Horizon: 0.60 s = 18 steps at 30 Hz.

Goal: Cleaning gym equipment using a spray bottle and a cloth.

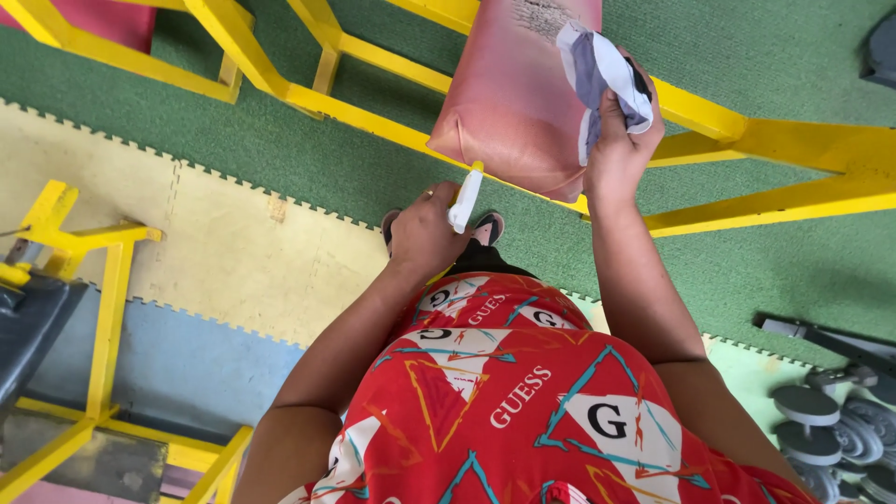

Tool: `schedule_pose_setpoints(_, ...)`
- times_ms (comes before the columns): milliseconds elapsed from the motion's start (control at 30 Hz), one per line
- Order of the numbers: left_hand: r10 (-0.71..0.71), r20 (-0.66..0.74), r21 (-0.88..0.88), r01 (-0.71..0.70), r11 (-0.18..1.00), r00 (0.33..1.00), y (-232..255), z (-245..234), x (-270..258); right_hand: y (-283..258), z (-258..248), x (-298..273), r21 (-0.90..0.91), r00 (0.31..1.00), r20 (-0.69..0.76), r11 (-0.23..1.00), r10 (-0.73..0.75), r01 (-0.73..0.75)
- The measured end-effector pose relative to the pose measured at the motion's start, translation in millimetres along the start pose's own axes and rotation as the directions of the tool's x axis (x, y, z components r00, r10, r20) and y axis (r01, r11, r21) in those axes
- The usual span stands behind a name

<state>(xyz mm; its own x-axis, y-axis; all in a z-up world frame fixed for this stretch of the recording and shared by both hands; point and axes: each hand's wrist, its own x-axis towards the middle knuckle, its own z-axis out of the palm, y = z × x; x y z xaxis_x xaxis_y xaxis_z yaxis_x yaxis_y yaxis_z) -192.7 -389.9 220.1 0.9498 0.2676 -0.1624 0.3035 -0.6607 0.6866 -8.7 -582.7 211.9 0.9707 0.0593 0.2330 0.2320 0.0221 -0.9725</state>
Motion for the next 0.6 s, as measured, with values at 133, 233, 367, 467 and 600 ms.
schedule_pose_setpoints(133, 0.045, 0.075, 0.046, -0.048, 0.998, 0.996, -17, -8, 1, -14, 9, -13, -0.110, 0.998, 0.008, 0.992, -0.064, 0.064)
schedule_pose_setpoints(233, 0.077, 0.036, -0.026, -0.077, 0.997, 0.996, -19, -16, 5, -18, 15, -26, -0.298, 0.965, 0.081, 0.918, -0.249, 0.261)
schedule_pose_setpoints(367, 0.179, 0.112, -0.013, -0.178, 0.984, 0.978, -22, -22, 13, -28, 24, -48, -0.428, 0.965, 0.186, 0.868, -0.186, 0.250)
schedule_pose_setpoints(467, 0.135, 0.191, 0.027, -0.143, 0.989, 0.972, -27, -24, 18, -33, 33, -64, -0.563, 0.938, 0.286, 0.758, -0.195, 0.329)
schedule_pose_setpoints(600, 0.068, 0.289, 0.096, -0.100, 0.990, 0.955, -32, -32, 23, -30, 38, -83, -0.763, 0.904, 0.376, 0.487, -0.202, 0.426)
